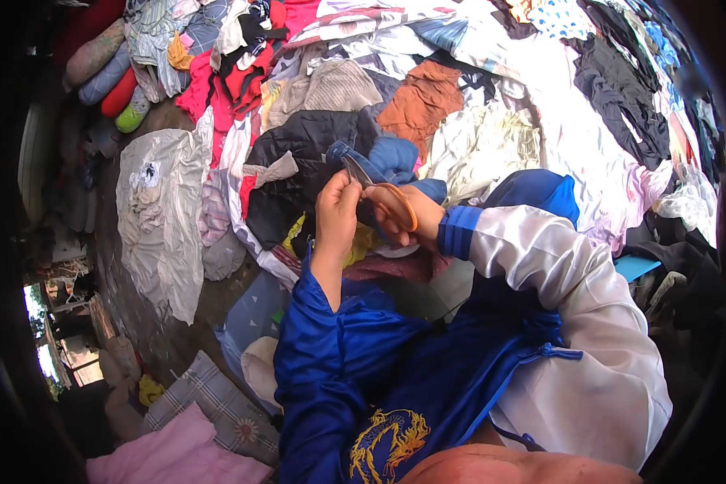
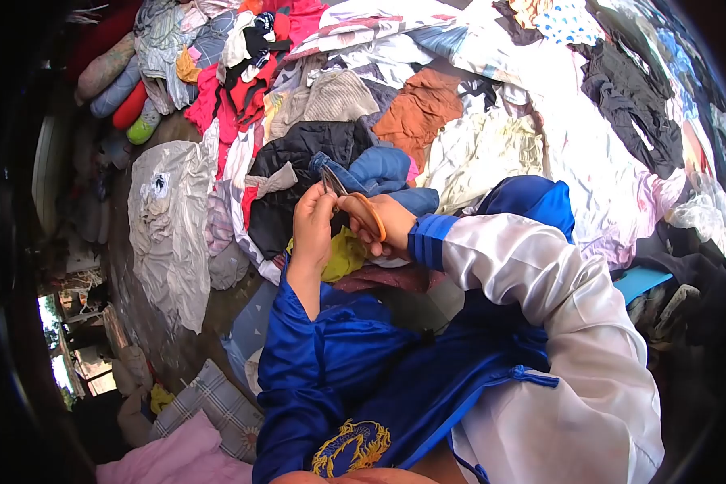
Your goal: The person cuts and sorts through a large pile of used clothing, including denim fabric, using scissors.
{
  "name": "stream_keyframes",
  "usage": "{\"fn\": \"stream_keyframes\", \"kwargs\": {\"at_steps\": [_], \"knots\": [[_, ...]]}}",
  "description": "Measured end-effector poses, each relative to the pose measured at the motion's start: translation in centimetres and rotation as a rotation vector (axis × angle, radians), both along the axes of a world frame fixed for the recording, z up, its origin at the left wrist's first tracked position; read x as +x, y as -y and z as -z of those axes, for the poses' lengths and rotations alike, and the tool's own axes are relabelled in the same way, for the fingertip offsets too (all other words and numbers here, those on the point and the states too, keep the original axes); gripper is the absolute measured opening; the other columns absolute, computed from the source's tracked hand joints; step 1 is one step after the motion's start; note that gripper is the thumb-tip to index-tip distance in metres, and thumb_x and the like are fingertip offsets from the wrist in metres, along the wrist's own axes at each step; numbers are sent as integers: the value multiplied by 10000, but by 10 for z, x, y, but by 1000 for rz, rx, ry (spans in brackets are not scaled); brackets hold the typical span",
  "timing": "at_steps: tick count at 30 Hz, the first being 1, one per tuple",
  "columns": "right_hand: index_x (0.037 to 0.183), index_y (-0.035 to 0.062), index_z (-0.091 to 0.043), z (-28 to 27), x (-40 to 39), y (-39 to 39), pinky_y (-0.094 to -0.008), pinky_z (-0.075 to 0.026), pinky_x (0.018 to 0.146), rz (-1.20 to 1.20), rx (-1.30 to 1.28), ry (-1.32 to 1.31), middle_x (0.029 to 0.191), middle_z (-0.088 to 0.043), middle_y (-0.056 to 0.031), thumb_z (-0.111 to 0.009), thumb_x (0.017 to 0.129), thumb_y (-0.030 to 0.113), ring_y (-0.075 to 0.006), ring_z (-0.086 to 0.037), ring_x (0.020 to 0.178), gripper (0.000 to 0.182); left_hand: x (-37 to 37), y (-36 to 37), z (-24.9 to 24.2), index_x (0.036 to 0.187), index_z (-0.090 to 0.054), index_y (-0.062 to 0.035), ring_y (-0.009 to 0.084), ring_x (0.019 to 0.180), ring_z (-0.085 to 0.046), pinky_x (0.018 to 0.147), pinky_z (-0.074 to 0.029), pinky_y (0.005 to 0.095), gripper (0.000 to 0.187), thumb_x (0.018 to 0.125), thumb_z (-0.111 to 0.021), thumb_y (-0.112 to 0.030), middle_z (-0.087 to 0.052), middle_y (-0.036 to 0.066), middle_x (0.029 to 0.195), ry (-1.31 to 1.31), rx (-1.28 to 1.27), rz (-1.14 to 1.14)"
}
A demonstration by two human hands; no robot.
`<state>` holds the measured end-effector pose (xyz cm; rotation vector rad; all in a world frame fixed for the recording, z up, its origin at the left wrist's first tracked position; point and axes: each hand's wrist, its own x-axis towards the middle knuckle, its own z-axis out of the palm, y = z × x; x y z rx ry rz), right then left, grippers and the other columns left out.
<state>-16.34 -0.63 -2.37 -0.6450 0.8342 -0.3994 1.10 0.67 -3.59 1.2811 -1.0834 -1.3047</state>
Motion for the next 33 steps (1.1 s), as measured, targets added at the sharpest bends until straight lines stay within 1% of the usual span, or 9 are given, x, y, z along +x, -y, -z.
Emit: {"fn": "stream_keyframes", "kwargs": {"at_steps": [2, 6, 9, 12, 15, 18, 21, 28, 33], "knots": [[759, 76, -548, 0, 0, 1, -241, -328, 311, -26, 23, 64, 534, -514, -8, -590, 912, 544, -112, -485, 356, 494, 11, -3, 0, 1016, -655, -4, 61, 825, -560, 774, -453, 237, 192, 945, -483, -51, -650, 2, 903, -16, 12, 46], [751, 86, -538, -4, -2, 0, -240, -326, 313, -62, 105, 193, 525, -496, -4, -592, 918, 510, -112, -487, 365, 458, 15, -10, -1, 941, -645, -3, 64, 810, -559, 769, -452, 243, 165, 941, -490, -59, -642, 1, 871, 13, 0, 39], [755, 81, -543, -7, -2, 2, -247, -347, 326, -121, 108, 137, 526, -492, -9, -603, 917, 501, -110, -491, 366, 455, 19, -13, 3, 866, -623, -24, 69, 782, -554, 754, -450, 243, 146, 931, -497, -60, -630, 8, 845, -52, 16, 12], [737, 66, -540, -20, 1, -1, -240, -343, 333, -166, -2, -87, 525, -483, -13, -566, 974, 427, -107, -467, 363, 433, 26, -18, 3, 831, -604, -43, 75, 752, -556, 742, -454, 245, 156, 946, -506, -81, -622, 11, 823, -120, 156, -82], [738, 24, -580, -18, 3, -5, -250, -394, 351, -269, -182, -230, 545, -519, -31, -582, 976, 422, -105, -511, 388, 464, 24, -17, -8, 846, -615, -47, 77, 732, -562, 727, -461, 246, 170, 976, -548, -134, -627, 8, 812, -205, 194, -168], [715, -21, -625, -10, 4, -10, -267, -424, 388, -286, -341, -271, 561, -579, -65, -601, 940, 519, -144, -584, 421, 586, 33, -16, 0, 943, -633, -38, 121, 793, -628, 773, -505, 293, 178, 1001, -567, -193, -666, 37, 880, -114, 230, -54], [748, -27, -651, -9, 3, -7, -295, -460, 432, -284, -358, -322, 550, -592, -79, -588, 951, 516, -156, -604, 442, 583, 32, -18, -4, 931, -647, -23, 83, 755, -590, 731, -484, 244, 198, 982, -624, -213, -654, 14, 841, -104, 192, -52], [758, -25, -674, -8, 4, -6, -318, -474, 458, -308, -417, -352, 565, -621, -107, -582, 945, 533, -174, -620, 462, 595, 33, -19, -9, 943, -663, 12, 76, 746, -595, 697, -483, 240, 230, 977, -633, -214, -659, 18, 836, 155, 140, -44], [722, -28, -669, 5, 2, -5, -334, -490, 490, -310, -747, -460, 574, -631, -125, -559, 942, 569, -185, -626, 474, 647, 46, -21, -2, 934, -677, 23, 69, 762, -588, 687, -472, 242, 213, 967, -635, -184, -675, 42, 882, 357, 108, 29]]}}
